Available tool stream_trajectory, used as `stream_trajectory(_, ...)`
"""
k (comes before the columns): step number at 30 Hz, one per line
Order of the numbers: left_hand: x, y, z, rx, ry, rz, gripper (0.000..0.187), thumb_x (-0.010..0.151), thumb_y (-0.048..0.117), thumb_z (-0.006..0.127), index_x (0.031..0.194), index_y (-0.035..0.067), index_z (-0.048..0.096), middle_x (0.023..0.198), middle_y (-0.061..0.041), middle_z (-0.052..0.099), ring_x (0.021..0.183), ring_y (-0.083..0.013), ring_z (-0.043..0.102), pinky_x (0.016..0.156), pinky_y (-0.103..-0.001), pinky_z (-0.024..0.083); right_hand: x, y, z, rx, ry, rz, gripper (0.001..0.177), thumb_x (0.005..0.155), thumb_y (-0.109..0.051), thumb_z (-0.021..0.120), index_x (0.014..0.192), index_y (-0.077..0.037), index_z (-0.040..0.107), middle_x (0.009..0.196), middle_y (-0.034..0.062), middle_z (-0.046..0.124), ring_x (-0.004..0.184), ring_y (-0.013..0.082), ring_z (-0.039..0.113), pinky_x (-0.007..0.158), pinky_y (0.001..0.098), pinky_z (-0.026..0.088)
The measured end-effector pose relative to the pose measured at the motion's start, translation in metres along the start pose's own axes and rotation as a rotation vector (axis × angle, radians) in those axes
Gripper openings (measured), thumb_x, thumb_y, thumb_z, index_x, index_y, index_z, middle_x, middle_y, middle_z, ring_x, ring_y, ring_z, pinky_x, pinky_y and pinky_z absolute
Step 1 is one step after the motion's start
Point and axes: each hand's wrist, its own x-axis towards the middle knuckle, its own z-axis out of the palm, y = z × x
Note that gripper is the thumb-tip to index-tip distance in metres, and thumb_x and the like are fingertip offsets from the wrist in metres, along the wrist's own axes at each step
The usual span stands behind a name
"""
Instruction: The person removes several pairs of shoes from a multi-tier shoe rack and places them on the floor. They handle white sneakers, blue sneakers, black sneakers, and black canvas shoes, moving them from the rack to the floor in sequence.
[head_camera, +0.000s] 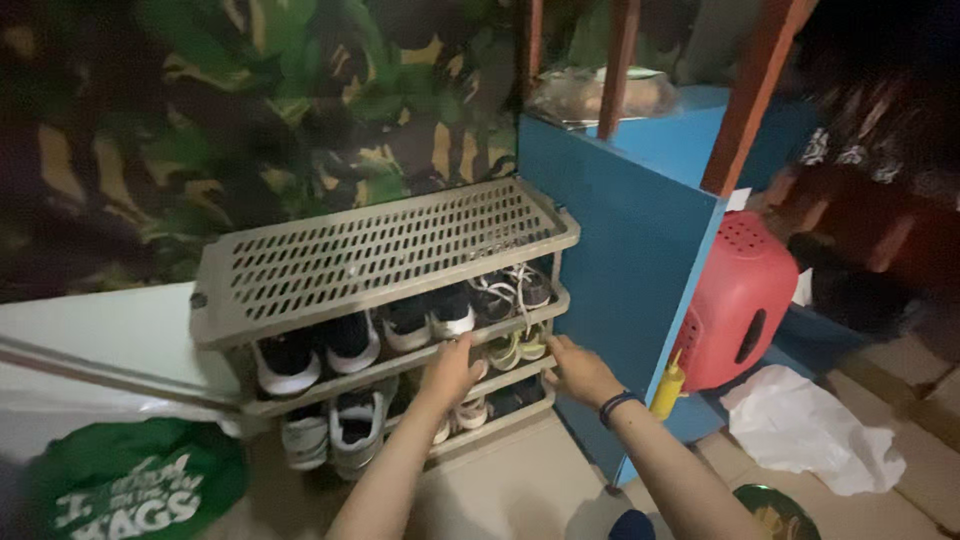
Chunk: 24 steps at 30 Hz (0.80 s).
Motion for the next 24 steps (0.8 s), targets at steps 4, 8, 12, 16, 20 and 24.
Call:
stream_trajectory(4,0.026,0.006,0.015,-0.037,0.041,0.026,0.059,0.088,0.031,0.069,0.140,0.012,0.048,0.126,-0.022,0.064,0.119,-0.0403,0.060,0.097,-0.051,0.050,0.008,0.012,-0.009,0.100,-0.053,0.087,0.057,0.089,-0.030,0.067,0.141,-0.018,0.046,0.130,0.0116,0.060,0.100,0.0311,0.072,0.091,0.0477,0.055)
stream_trajectory(8,0.048,0.009,0.035,-0.039,0.012,-0.043,0.066,0.087,0.030,0.073,0.145,0.014,0.046,0.123,-0.022,0.067,0.116,-0.0411,0.063,0.098,-0.050,0.052,0.016,0.017,-0.008,0.073,-0.013,0.017,0.057,0.088,-0.027,0.071,0.139,-0.018,0.047,0.128,0.0125,0.061,0.102,0.0330,0.069,0.093,0.0487,0.052)
stream_trajectory(12,0.070,0.009,0.048,0.018,-0.049,-0.067,0.080,0.084,0.024,0.077,0.150,0.008,0.035,0.119,-0.024,0.068,0.113,-0.0412,0.064,0.093,-0.052,0.053,0.026,0.025,-0.004,0.081,-0.159,0.110,0.057,0.093,-0.029,0.068,0.143,-0.018,0.043,0.133,0.0126,0.058,0.104,0.0286,0.070,0.100,0.0479,0.048)
stream_trajectory(16,0.085,0.006,0.057,0.008,-0.027,-0.093,0.084,0.086,0.024,0.073,0.157,0.011,0.029,0.115,-0.024,0.070,0.109,-0.0416,0.065,0.093,-0.050,0.054,0.028,0.035,-0.004,0.137,-0.114,0.033,0.058,0.090,-0.028,0.069,0.141,-0.017,0.046,0.131,0.0134,0.061,0.112,0.0320,0.067,0.100,0.0460,0.051)
stream_trajectory(20,0.103,0.003,0.065,0.005,-0.055,-0.146,0.083,0.089,0.025,0.067,0.161,0.014,0.027,0.117,-0.024,0.070,0.111,-0.0407,0.066,0.094,-0.050,0.054,0.030,0.043,-0.003,0.150,-0.086,-0.004,0.057,0.089,-0.028,0.071,0.139,-0.016,0.046,0.139,0.0141,0.058,0.122,0.0348,0.061,0.104,0.0455,0.050)
stream_trajectory(24,0.117,0.000,0.077,-0.032,0.000,-0.176,0.081,0.087,0.028,0.069,0.158,0.017,0.031,0.121,-0.022,0.067,0.115,-0.0400,0.063,0.095,-0.050,0.053,0.033,0.049,0.003,0.110,-0.150,0.083,0.057,0.092,-0.029,0.071,0.141,-0.017,0.044,0.142,0.0126,0.055,0.131,0.0316,0.055,0.108,0.0490,0.041)
